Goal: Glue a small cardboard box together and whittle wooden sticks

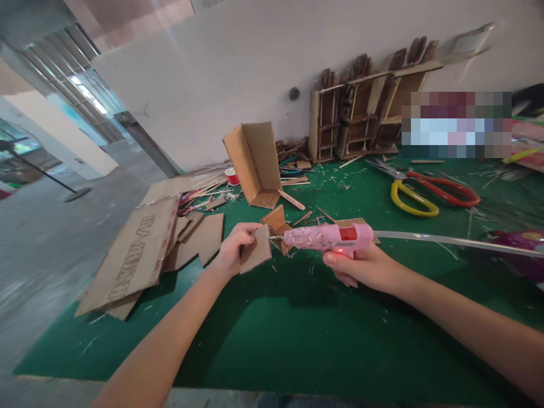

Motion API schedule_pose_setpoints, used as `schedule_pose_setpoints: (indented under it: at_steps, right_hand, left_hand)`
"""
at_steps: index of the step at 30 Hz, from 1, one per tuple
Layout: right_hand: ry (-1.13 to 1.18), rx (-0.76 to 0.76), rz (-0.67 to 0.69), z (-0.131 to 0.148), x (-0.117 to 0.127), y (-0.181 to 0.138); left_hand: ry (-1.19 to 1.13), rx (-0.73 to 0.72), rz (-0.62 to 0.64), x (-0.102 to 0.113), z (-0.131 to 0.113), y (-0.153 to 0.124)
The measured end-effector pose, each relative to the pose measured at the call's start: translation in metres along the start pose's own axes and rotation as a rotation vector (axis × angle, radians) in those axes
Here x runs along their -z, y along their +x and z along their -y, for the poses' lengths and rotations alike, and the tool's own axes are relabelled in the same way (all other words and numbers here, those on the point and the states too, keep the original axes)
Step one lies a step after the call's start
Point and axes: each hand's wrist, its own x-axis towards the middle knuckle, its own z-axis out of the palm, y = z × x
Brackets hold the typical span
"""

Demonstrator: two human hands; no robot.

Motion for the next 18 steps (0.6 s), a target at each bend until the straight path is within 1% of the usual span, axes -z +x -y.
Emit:
schedule_pose_setpoints:
  at_steps: [4, 9, 13, 18]
  right_hand:
    - [-0.011, 0.01, 0.024, 0.002, 0.0, 0.0]
    - [-0.022, 0.01, 0.05, 0.008, -0.001, -0.001]
    - [-0.009, 0.03, 0.029, 0.006, -0.002, -0.001]
    - [0.008, 0.046, -0.029, -0.003, -0.002, 0.002]
  left_hand:
    - [0.017, -0.01, 0.019, 0.002, 0.0, 0.002]
    - [0.003, -0.016, -0.001, 0.004, 0.0, 0.004]
    - [0.001, -0.004, 0.009, 0.004, -0.002, 0.004]
    - [0.034, 0.01, -0.02, 0.002, -0.001, 0.003]
